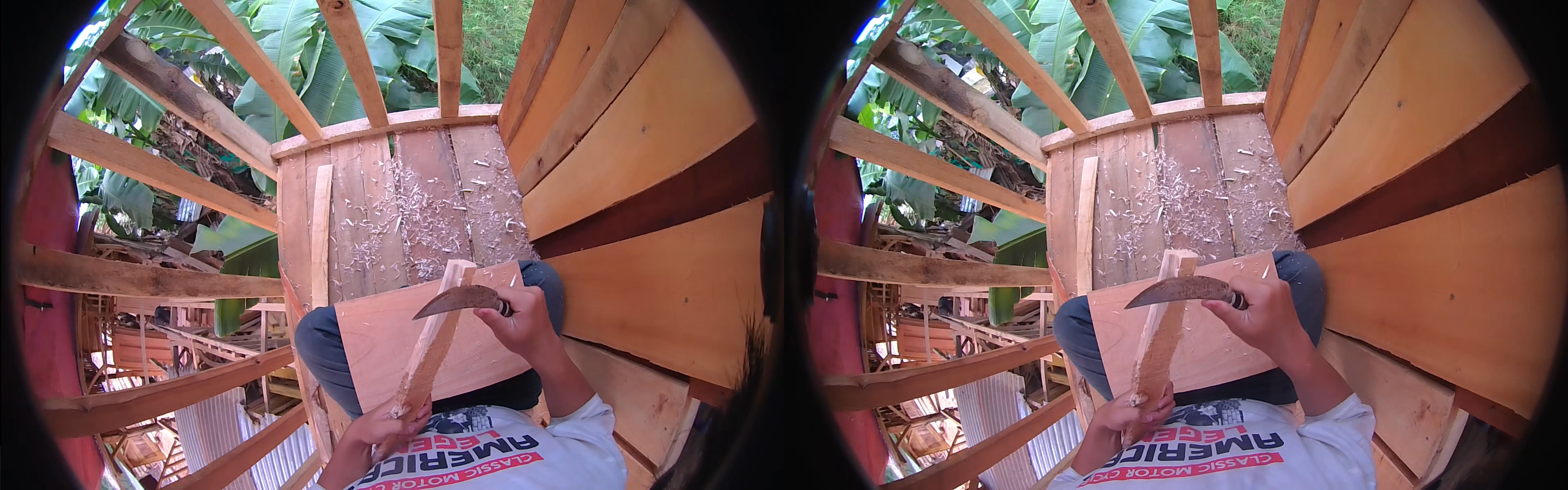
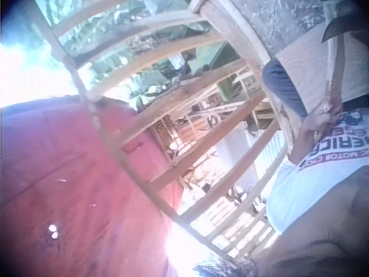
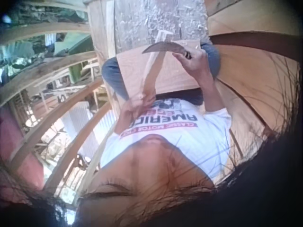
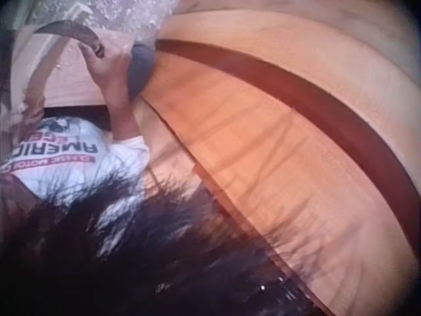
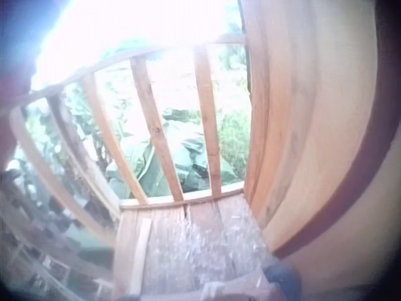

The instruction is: The person carves a long wooden stick using a curved knife, shaving off thin layers of wood while seated on a wooden platform. The person rotates the stick and continues to shape it, producing wood shavings that accumulate on the platform.

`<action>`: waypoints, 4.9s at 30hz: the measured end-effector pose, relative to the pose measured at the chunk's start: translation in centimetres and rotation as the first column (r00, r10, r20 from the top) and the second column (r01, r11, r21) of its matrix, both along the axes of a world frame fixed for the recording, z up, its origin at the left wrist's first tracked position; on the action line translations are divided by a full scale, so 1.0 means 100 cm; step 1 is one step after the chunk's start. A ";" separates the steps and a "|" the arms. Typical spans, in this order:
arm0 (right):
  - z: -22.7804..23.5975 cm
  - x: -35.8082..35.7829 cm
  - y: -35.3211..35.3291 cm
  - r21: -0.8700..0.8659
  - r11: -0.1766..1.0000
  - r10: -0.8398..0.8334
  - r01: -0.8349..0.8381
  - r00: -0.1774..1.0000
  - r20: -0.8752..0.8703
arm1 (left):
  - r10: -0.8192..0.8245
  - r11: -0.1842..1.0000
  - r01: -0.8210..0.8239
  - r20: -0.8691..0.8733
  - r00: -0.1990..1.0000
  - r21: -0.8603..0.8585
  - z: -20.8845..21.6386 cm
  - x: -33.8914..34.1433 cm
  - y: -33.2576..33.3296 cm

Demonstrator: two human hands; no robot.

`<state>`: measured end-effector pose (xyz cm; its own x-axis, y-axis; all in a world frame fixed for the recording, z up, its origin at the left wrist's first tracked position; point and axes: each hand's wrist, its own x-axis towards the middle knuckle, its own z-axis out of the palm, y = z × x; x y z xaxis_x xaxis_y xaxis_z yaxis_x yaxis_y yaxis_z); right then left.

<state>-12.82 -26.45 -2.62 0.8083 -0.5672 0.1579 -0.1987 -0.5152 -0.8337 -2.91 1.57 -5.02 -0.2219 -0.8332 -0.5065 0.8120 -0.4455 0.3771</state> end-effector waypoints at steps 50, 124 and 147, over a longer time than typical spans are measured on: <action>-0.004 -0.003 0.008 -0.303 0.905 0.305 -0.299 0.952 -0.029 | -0.074 0.996 0.007 0.814 0.577 0.086 0.034 0.003 -0.009; -0.025 0.023 0.015 -0.401 0.914 0.042 -0.059 0.998 -0.050 | 0.120 0.992 -0.121 0.023 0.993 0.037 0.014 0.009 -0.023; -0.007 0.038 0.038 -0.129 0.987 0.096 -0.097 0.995 -0.012 | 0.220 0.975 -0.222 0.068 0.973 0.026 0.008 0.023 0.006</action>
